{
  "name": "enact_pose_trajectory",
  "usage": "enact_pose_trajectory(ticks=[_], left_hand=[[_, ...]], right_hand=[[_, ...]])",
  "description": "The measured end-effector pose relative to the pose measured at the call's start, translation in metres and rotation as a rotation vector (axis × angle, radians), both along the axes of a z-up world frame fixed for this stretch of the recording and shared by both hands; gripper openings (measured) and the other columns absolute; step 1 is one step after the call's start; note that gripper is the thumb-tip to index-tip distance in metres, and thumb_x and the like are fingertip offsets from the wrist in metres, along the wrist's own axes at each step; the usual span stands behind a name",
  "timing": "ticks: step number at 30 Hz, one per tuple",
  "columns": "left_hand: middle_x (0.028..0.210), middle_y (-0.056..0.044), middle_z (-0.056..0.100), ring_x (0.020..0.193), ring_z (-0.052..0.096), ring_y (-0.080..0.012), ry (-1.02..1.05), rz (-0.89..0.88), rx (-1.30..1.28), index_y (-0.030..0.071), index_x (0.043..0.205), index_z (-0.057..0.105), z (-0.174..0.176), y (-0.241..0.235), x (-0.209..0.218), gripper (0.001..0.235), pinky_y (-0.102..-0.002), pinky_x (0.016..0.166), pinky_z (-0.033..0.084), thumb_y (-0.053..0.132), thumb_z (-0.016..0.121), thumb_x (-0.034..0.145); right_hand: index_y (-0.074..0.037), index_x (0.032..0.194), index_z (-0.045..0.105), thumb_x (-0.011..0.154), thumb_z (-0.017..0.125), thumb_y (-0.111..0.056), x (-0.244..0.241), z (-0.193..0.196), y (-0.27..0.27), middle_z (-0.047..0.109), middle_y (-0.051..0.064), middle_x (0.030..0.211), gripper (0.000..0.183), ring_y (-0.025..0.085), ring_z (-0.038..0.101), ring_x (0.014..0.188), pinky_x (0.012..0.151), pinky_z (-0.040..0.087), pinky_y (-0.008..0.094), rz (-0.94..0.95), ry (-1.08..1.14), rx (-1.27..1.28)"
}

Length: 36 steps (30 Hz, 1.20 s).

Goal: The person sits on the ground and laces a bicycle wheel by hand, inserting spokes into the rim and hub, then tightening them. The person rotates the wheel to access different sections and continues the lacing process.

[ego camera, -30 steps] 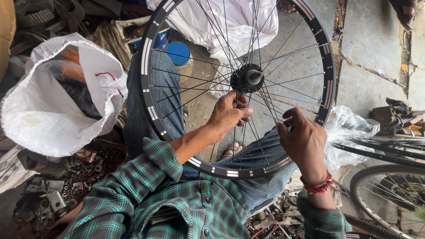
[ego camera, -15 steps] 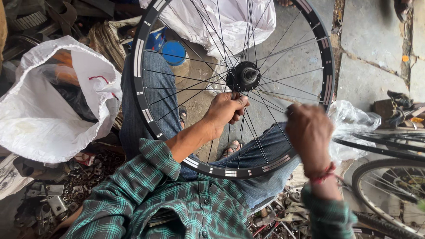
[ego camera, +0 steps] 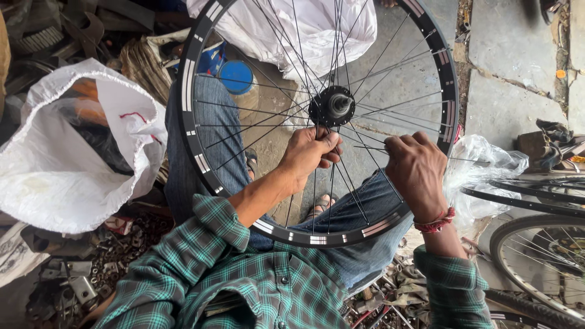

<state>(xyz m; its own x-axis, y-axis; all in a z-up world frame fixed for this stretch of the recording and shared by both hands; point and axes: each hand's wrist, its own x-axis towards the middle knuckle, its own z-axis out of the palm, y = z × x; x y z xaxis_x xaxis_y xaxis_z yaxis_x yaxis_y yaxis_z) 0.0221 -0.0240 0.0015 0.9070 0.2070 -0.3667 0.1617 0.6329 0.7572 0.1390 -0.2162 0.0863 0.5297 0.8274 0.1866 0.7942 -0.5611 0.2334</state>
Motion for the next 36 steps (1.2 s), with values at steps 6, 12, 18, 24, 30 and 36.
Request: enact_pose_trajectory(ticks=[6, 12, 18, 24, 30, 36], left_hand=[[0.080, -0.002, 0.070, 0.065, 0.066, -0.0076, -0.014, 0.085, 0.122, 0.007, 0.091, 0.068, -0.001, -0.011, -0.002, 0.020, -0.023, 0.054, 0.050, 0.023, 0.060, 0.101], [0.079, -0.002, 0.069, 0.065, 0.067, -0.0080, -0.003, 0.096, 0.100, 0.007, 0.093, 0.067, 0.001, -0.011, 0.000, 0.019, -0.022, 0.054, 0.050, 0.021, 0.059, 0.102], [0.082, -0.001, 0.070, 0.069, 0.069, -0.0094, -0.038, 0.066, 0.019, 0.007, 0.091, 0.067, 0.009, -0.003, -0.004, 0.017, -0.024, 0.059, 0.052, 0.022, 0.064, 0.100], [0.081, -0.001, 0.071, 0.071, 0.070, -0.0104, -0.074, 0.060, 0.014, 0.008, 0.096, 0.068, 0.010, -0.006, -0.005, 0.007, -0.026, 0.063, 0.055, 0.014, 0.070, 0.092], [0.082, -0.001, 0.070, 0.071, 0.070, -0.0103, -0.102, 0.063, -0.040, 0.006, 0.097, 0.067, 0.005, -0.006, -0.008, 0.009, -0.026, 0.064, 0.055, 0.009, 0.072, 0.091], [0.082, -0.002, 0.071, 0.068, 0.068, -0.0108, -0.032, 0.007, -0.005, 0.005, 0.103, 0.066, 0.013, 0.002, -0.014, 0.016, -0.027, 0.061, 0.055, 0.010, 0.072, 0.089]], right_hand=[[-0.019, 0.105, 0.075, 0.090, 0.067, -0.004, 0.018, -0.002, -0.006, 0.071, -0.002, 0.101, 0.022, 0.017, 0.059, 0.098, 0.079, 0.049, 0.031, 0.086, -0.216, -0.048], [-0.018, 0.093, 0.076, 0.092, 0.071, -0.009, 0.015, 0.023, -0.008, 0.070, 0.000, 0.087, 0.010, 0.018, 0.058, 0.084, 0.064, 0.047, 0.031, 0.074, -0.156, -0.098], [-0.015, 0.096, 0.081, 0.081, 0.081, -0.022, -0.047, 0.039, -0.003, 0.072, 0.003, 0.077, 0.017, 0.017, 0.068, 0.061, 0.054, 0.054, 0.031, 0.048, 0.568, 0.124], [-0.010, 0.097, 0.079, 0.079, 0.084, -0.031, -0.074, 0.016, 0.015, 0.071, 0.005, 0.072, 0.028, 0.024, 0.065, 0.069, 0.063, 0.051, 0.036, 0.027, 0.380, 0.191], [-0.012, 0.095, 0.077, 0.088, 0.076, -0.023, -0.075, -0.002, 0.019, 0.073, 0.001, 0.080, 0.013, 0.023, 0.068, 0.079, 0.067, 0.052, 0.034, 0.044, 0.340, 0.149], [-0.012, 0.094, 0.079, 0.088, 0.078, -0.031, -0.060, 0.012, 0.011, 0.073, 0.002, 0.071, 0.019, 0.021, 0.066, 0.069, 0.057, 0.049, 0.036, -0.091, 0.257, -0.006]])
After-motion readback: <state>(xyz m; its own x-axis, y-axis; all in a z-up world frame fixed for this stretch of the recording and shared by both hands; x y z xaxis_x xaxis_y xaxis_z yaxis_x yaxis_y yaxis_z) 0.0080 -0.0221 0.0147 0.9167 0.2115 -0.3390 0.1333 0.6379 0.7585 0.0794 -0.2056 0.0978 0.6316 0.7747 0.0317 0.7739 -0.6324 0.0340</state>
